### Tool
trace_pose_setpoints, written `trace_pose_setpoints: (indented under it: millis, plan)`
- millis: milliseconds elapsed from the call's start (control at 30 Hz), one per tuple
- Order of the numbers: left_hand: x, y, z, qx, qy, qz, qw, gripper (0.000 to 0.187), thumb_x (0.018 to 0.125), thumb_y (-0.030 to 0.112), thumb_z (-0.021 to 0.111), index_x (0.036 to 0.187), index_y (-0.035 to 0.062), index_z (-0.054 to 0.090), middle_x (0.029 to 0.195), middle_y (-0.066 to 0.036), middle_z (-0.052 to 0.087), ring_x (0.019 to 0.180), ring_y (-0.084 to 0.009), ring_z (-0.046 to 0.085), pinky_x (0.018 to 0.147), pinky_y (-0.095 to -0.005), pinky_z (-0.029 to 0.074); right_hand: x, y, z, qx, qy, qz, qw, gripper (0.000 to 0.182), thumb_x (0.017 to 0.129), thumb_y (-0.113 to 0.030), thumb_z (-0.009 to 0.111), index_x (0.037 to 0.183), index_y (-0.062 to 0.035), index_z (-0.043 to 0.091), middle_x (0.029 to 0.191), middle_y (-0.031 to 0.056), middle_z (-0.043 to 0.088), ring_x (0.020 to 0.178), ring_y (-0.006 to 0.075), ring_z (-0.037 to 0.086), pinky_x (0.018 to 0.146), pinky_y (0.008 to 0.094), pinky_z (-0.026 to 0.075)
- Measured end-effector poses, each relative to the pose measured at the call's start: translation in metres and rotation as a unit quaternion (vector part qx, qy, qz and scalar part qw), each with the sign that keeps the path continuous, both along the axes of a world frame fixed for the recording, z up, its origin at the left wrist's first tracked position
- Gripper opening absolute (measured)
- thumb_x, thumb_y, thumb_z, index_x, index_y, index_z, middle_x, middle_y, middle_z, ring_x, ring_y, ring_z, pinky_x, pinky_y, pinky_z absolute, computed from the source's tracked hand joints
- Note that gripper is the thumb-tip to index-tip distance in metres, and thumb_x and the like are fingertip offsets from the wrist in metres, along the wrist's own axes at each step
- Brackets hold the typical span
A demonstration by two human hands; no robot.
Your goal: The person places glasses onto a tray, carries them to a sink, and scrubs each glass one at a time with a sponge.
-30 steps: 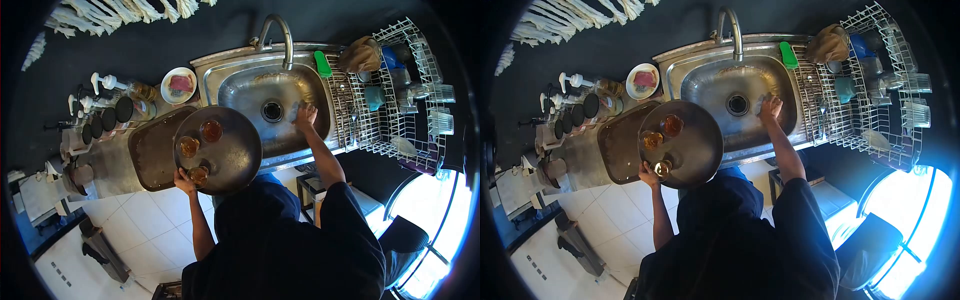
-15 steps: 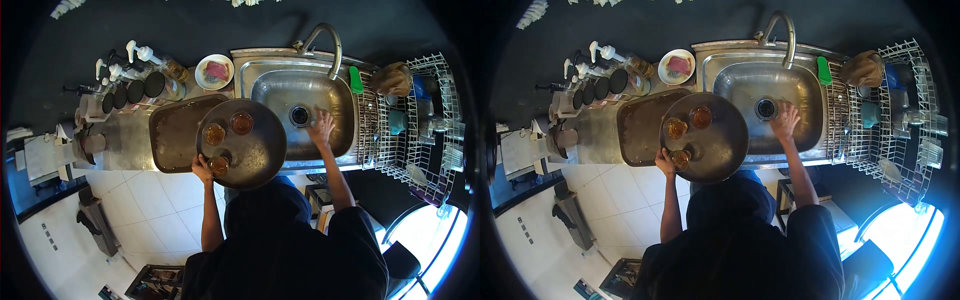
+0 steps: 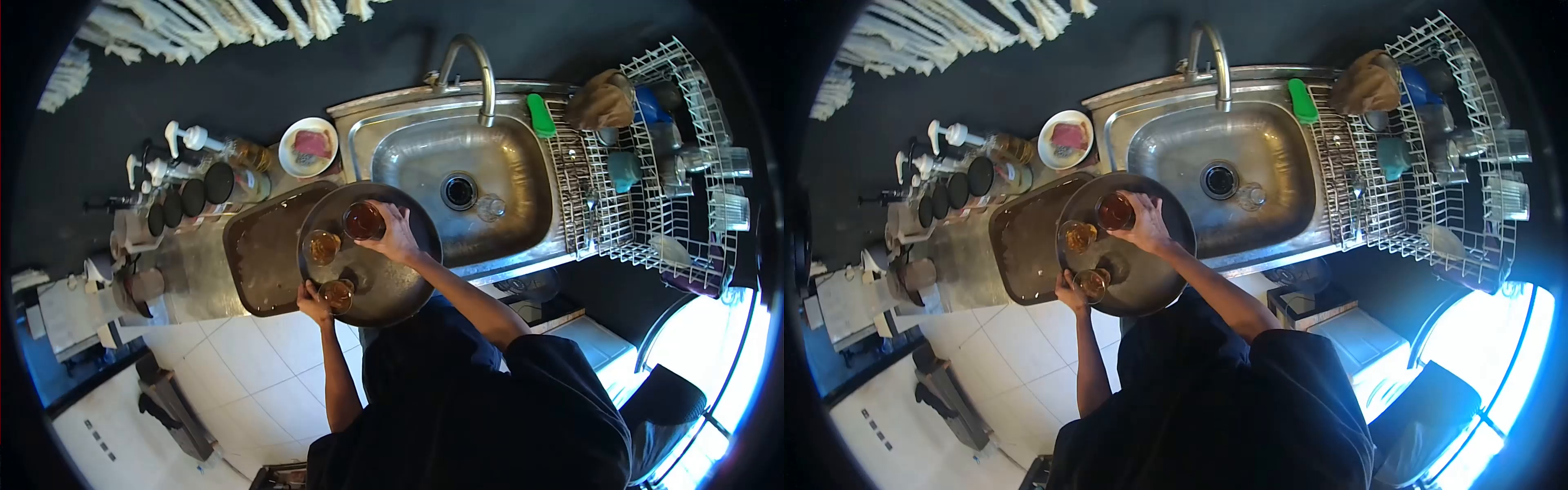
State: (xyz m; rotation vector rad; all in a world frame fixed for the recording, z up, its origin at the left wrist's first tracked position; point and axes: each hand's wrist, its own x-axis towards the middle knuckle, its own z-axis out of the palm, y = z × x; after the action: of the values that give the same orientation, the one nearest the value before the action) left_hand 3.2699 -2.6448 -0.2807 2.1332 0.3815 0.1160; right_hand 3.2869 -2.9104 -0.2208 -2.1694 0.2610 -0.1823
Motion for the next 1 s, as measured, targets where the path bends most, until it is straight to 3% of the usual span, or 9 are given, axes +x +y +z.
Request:
trace_pose_setpoints:
  millis: [100,233,300,433,500,633,700,833,1000]
  plan:
    - [0.002,-0.004,0.008,0.003,-0.003,-0.015,1.000,0.036,0.092,0.022,0.052,0.100,-0.0132,0.056,0.084,-0.020,0.064,0.074,-0.0220,0.059,0.069,-0.0324,0.046,-0.009,-0.013,0.010,0.036,-0.020,-0.022,0.999,0.080,0.061,-0.035,0.081,0.126,-0.0094,0.042,0.116,0.0091,0.051,0.114,0.0249,0.046,0.098,0.0416,0.027]
    - [0.000,0.004,0.000,-0.007,0.042,-0.004,0.999,0.040,0.092,0.024,0.053,0.103,-0.0142,0.055,0.088,-0.021,0.064,0.078,-0.0217,0.059,0.071,-0.0324,0.047,-0.026,-0.047,0.025,0.088,-0.078,-0.106,0.987,0.075,0.060,-0.027,0.082,0.120,-0.0052,0.043,0.112,0.0113,0.052,0.107,0.0232,0.050,0.094,0.0378,0.035]
    - [0.000,0.005,-0.009,0.011,0.006,0.025,1.000,0.039,0.090,0.026,0.056,0.105,-0.0097,0.058,0.088,-0.018,0.065,0.076,-0.0216,0.060,0.068,-0.0331,0.048,-0.037,-0.068,0.022,0.109,-0.122,-0.170,0.972,0.072,0.060,-0.024,0.082,0.118,-0.0045,0.044,0.107,0.0133,0.050,0.103,0.0274,0.050,0.088,0.0378,0.040]
    - [0.002,0.004,-0.001,-0.012,0.054,0.006,0.998,0.042,0.092,0.025,0.054,0.108,-0.0141,0.053,0.092,-0.020,0.064,0.082,-0.0217,0.060,0.073,-0.0319,0.047,-0.066,-0.107,-0.003,0.085,-0.105,-0.239,0.962,0.069,0.060,-0.026,0.081,0.114,-0.0039,0.046,0.105,0.0152,0.049,0.098,0.0296,0.050,0.086,0.0387,0.042]
    - [0.001,0.004,-0.002,-0.026,0.026,-0.011,0.999,0.040,0.092,0.025,0.053,0.103,-0.0136,0.055,0.086,-0.018,0.064,0.077,-0.0204,0.058,0.071,-0.0315,0.047,-0.084,-0.123,-0.022,0.027,0.005,-0.277,0.961,0.070,0.059,-0.029,0.080,0.115,-0.0064,0.046,0.107,0.0163,0.048,0.100,0.0329,0.050,0.086,0.0416,0.042]
    - [0.003,0.003,0.003,0.008,0.031,-0.025,0.999,0.032,0.093,0.022,0.051,0.094,-0.0090,0.057,0.079,-0.015,0.063,0.069,-0.0190,0.055,0.065,-0.0314,0.045,-0.114,-0.140,-0.064,-0.060,0.109,-0.264,0.956,0.071,0.058,-0.031,0.080,0.117,-0.0101,0.046,0.109,0.0161,0.048,0.103,0.0346,0.049,0.087,0.0450,0.041]
    - [0.002,0.001,0.001,0.013,0.016,-0.007,1.000,0.030,0.092,0.022,0.051,0.094,-0.0080,0.058,0.079,-0.015,0.063,0.069,-0.0190,0.055,0.065,-0.0317,0.045,-0.116,-0.139,-0.065,-0.171,0.178,-0.191,0.950,0.072,0.057,-0.031,0.080,0.118,-0.0140,0.046,0.110,0.0138,0.048,0.105,0.0337,0.049,0.086,0.0469,0.041]
    - [0.002,0.003,-0.008,-0.007,-0.013,0.001,1.000,0.031,0.092,0.022,0.052,0.093,-0.0081,0.058,0.076,-0.015,0.063,0.067,-0.0190,0.054,0.064,-0.0321,0.045,-0.105,-0.129,-0.057,-0.176,0.207,-0.184,0.945,0.072,0.057,-0.031,0.080,0.118,-0.0151,0.046,0.110,0.0113,0.048,0.104,0.0320,0.049,0.086,0.0457,0.040]
    - [0.002,0.000,0.002,-0.005,-0.003,-0.005,1.000,0.033,0.092,0.022,0.052,0.099,-0.0093,0.058,0.082,-0.018,0.065,0.071,-0.0206,0.058,0.067,-0.0323,0.046,-0.085,-0.126,-0.057,-0.297,0.253,-0.118,0.913,0.070,0.055,-0.030,0.080,0.116,-0.0157,0.050,0.112,0.0112,0.048,0.107,0.0308,0.048,0.089,0.0430,0.036]
